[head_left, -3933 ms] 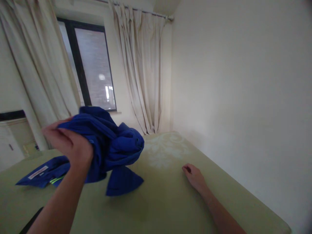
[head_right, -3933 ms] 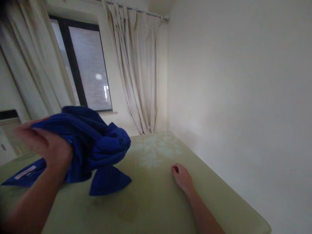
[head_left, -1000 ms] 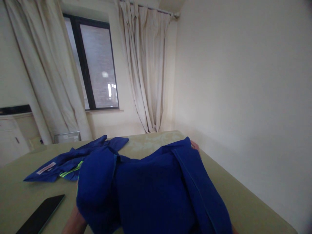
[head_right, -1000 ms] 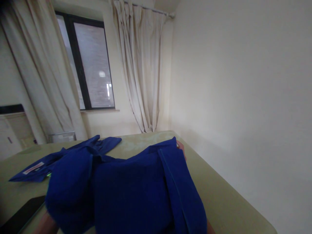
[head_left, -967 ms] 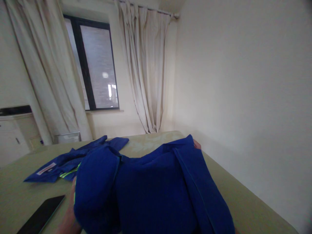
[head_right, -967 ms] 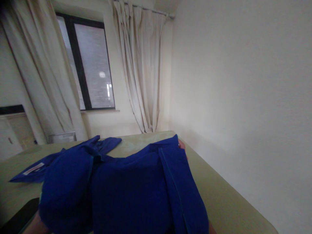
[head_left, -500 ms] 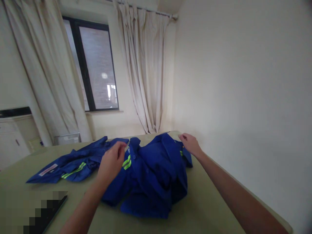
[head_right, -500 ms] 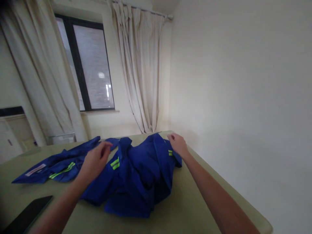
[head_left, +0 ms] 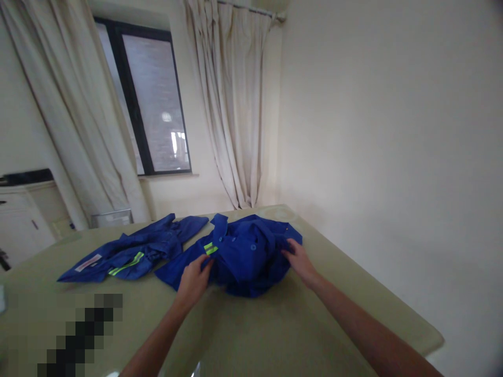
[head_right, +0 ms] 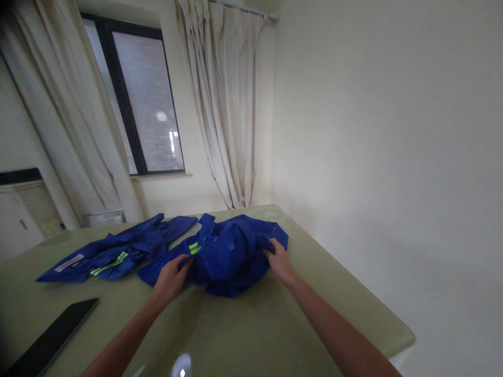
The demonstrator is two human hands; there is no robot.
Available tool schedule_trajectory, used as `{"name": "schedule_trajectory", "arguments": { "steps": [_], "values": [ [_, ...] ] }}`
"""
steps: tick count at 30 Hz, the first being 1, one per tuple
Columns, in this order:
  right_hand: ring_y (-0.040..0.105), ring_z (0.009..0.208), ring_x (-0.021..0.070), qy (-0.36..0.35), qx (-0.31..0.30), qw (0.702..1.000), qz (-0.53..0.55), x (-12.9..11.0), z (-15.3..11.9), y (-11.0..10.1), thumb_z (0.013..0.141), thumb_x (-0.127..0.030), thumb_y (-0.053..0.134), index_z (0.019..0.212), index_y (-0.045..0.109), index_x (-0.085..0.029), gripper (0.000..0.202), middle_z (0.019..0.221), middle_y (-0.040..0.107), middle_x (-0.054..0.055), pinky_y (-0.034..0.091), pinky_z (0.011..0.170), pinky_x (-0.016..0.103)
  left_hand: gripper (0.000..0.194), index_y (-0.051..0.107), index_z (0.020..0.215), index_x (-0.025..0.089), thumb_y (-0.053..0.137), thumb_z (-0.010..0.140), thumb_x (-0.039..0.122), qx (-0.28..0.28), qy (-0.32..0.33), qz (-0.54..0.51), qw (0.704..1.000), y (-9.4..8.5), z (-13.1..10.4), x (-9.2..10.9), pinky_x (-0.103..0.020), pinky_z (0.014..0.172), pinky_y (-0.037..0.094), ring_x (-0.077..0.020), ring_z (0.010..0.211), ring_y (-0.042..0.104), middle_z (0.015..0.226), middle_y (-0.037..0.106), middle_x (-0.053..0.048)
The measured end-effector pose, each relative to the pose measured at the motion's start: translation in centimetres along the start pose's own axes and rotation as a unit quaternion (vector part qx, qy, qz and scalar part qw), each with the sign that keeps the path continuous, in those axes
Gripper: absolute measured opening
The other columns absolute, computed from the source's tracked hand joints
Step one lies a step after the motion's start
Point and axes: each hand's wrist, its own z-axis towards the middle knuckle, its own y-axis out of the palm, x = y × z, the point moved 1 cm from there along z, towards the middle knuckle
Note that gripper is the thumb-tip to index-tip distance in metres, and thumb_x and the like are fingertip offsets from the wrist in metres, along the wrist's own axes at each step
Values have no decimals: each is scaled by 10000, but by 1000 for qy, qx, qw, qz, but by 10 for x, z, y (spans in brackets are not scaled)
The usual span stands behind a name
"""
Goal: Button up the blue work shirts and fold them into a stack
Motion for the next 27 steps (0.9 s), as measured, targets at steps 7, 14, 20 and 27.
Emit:
{"name": "schedule_trajectory", "arguments": {
  "steps": [7, 14, 20, 27],
  "values": [
    [723, 862, 208, 14, 28, 965, 259, -118, 38, -102, 733, -438, 794, 1239, 671, -252, 553, 1064, 750, 66, 572, 792, 344, 602, 634, 1315, 272, 566, 864, 665, 51, 61, -83, 993, -133, -21, 42, -398, 974, 524, -300, 1136, 663, 1258, 715, -64],
    [703, 1008, 279, 55, -222, 973, 11, -78, -3, -122, 884, -565, 617, 1369, 590, -241, 584, 1165, 708, 117, 572, 859, 415, 737, 663, 1249, 224, 224, 949, 735, -358, -10, -145, 923, -99, -58, 17, -390, 832, 570, -251, 882, 705, 1055, 747, -107],
    [485, 1375, 368, -45, -286, 902, -319, 18, -64, -52, 878, -523, 627, 1440, 573, -252, 627, 1487, 548, 141, 343, 1166, 535, 761, 497, 1482, 140, 504, 877, 601, -206, -2, 210, 956, 16, -61, -32, -598, 1188, 271, -411, 1479, 340, 1578, 442, -198],
    [601, 1176, 340, -5, -182, 915, -360, 33, -35, -26, 862, -602, 632, 1360, 606, -166, 662, 1277, 656, 174, 458, 1011, 431, 539, 643, 1294, 217, 609, 821, 475, -112, 12, 185, 976, 49, -22, -19, -559, 1086, 390, -374, 1330, 506, 1426, 589, -148]
  ]
}}
